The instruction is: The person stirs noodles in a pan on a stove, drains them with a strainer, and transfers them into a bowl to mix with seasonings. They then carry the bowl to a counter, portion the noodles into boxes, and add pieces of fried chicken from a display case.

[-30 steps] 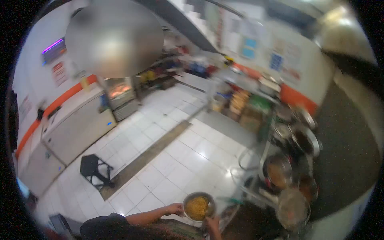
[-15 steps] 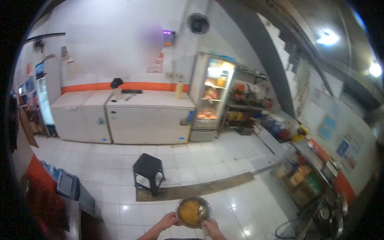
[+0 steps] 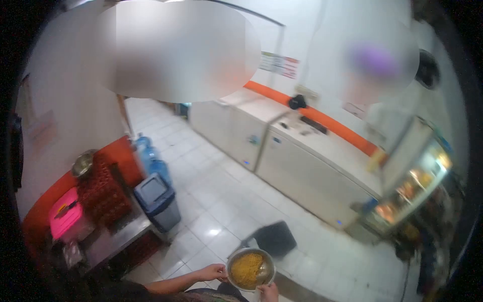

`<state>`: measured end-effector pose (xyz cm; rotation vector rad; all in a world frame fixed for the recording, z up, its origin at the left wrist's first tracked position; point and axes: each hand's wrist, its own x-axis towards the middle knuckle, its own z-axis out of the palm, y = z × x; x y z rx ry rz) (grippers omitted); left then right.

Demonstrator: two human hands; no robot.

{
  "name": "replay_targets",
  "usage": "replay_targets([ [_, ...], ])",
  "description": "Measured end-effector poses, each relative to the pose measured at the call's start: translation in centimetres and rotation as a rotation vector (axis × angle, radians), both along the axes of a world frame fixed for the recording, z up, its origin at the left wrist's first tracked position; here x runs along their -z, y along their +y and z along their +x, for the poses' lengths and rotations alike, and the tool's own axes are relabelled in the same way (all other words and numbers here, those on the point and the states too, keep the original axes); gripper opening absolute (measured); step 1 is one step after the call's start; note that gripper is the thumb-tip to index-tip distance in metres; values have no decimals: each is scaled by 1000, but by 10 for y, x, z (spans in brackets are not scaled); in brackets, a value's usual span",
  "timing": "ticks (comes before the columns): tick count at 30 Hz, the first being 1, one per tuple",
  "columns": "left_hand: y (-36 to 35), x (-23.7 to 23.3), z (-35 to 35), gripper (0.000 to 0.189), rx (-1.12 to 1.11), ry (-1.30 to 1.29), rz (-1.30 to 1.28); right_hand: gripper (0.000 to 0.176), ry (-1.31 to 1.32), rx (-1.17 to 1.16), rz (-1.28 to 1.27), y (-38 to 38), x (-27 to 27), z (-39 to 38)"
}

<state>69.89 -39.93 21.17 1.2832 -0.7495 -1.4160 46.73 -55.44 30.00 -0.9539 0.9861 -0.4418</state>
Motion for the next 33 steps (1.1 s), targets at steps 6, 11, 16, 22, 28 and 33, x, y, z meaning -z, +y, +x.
replay_targets([
  [6,-35,-39,122,19,-366,-22,139,35,-23,-352,143,-127,29,194],
  [11,-55,-35,217,25,-660,-83,114,31,-12,-551,137,-176,39,352],
  [16,-65,-16,343,31,-628,-138,212,38,-46,-648,176,-203,46,491],
  [22,-122,-43,538,40,-484,-169,118,42,-40,-604,-83,-245,15,656],
  [28,-185,-104,718,37,-453,-403,89,40,-7,-498,76,-289,-38,819],
  [33,-204,-5,864,40,-642,-400,201,39,-60,-509,68,-335,-25,987],
])
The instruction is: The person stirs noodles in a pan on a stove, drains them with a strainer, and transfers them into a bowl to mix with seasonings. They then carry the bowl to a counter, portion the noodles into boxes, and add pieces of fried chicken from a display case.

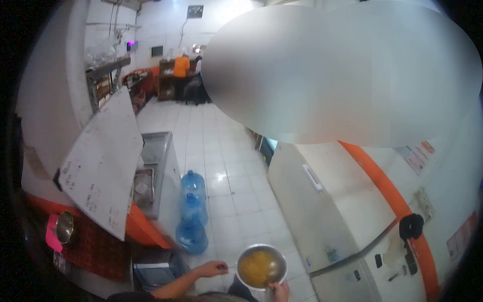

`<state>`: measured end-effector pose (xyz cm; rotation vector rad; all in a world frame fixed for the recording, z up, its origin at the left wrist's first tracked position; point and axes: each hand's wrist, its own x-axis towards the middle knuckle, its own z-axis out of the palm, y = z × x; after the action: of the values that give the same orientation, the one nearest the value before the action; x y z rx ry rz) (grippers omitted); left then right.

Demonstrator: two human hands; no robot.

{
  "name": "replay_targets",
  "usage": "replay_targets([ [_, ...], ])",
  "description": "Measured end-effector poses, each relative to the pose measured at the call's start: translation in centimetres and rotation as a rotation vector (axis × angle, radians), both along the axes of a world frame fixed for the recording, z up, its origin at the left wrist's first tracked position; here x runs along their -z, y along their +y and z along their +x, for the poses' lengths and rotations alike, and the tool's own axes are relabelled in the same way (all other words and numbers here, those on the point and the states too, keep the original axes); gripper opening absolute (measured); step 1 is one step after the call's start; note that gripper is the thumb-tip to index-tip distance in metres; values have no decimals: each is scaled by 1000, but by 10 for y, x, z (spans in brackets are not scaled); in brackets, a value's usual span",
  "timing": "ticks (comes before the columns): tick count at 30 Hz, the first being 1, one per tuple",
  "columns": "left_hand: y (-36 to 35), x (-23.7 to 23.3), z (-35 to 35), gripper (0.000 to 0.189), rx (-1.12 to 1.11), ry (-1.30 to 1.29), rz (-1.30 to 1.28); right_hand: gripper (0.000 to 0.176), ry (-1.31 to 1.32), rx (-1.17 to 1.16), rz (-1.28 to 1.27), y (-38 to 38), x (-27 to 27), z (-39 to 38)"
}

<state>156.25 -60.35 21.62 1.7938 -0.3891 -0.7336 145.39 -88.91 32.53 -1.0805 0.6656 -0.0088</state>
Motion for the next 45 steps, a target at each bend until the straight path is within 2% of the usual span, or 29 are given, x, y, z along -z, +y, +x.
replay_targets([
  [1,4,4,24,48,43,-71,220,38,10,-31,-17,-12,-2,31],
  [4,38,141,53,68,258,67,490,37,-38,-80,56,-35,31,153],
  [5,54,220,53,74,173,342,412,39,-5,-130,49,-44,35,189],
  [6,48,120,41,75,-346,718,188,40,25,-180,40,-49,34,221],
  [7,62,118,55,73,-439,697,308,42,54,-229,32,-50,34,254],
  [10,99,133,81,66,-569,738,580,43,22,-257,85,-40,20,356],
  [15,134,154,142,56,-763,892,683,45,30,-315,99,-28,54,526],
  [17,142,176,183,52,-787,927,720,45,23,-296,133,-8,52,583],
  [18,142,188,210,50,-782,930,742,45,17,-292,154,7,28,611],
  [19,145,200,241,48,-771,920,767,45,7,-293,170,22,12,641],
  [22,154,254,367,42,-757,638,837,44,-10,-206,105,29,44,729],
  [23,156,265,427,40,-852,467,809,43,-6,-266,2,21,50,762],
  [24,163,267,500,30,-1076,234,519,42,-4,-320,-86,19,55,794],
  [25,172,230,589,30,-973,33,651,42,-1,-364,-164,28,48,815],
  [26,174,206,667,31,-1033,-73,618,41,-135,-352,-76,37,42,833],
  [27,182,187,742,31,-929,-202,605,41,-92,-354,-60,47,35,858],
  [28,177,113,805,32,-899,-148,482,41,-60,-351,-49,55,29,887],
  [29,181,106,862,31,-879,-405,448,41,-33,-343,-37,64,27,918],
  [31,182,40,947,31,-858,-491,261,40,-39,-347,-34,81,40,977],
  [33,184,-9,992,31,-850,-497,216,37,-36,-419,-2,109,32,1033],
  [34,195,-16,1015,31,-843,-495,193,34,-40,-451,-22,127,38,1063],
  [36,215,27,1045,31,-763,-560,312,28,-41,-516,-73,146,37,1123],
  [37,223,49,1045,34,-768,-450,409,25,-37,-547,-98,154,35,1150],
  [38,236,95,1044,40,-773,-143,576,23,-27,-626,-58,161,47,1188],
  [39,251,133,1029,41,-734,157,667,21,-18,-706,-14,167,64,1227],
  [41,273,179,974,40,-725,492,739,18,-22,-769,33,215,82,1282],
  [43,286,188,914,40,-792,774,742,15,-46,-727,27,266,67,1332],
  [44,295,187,889,39,-850,896,727,17,-15,-790,-5,278,87,1364],
  [45,302,182,877,39,-900,983,714,17,-26,-836,0,301,75,1388],
])
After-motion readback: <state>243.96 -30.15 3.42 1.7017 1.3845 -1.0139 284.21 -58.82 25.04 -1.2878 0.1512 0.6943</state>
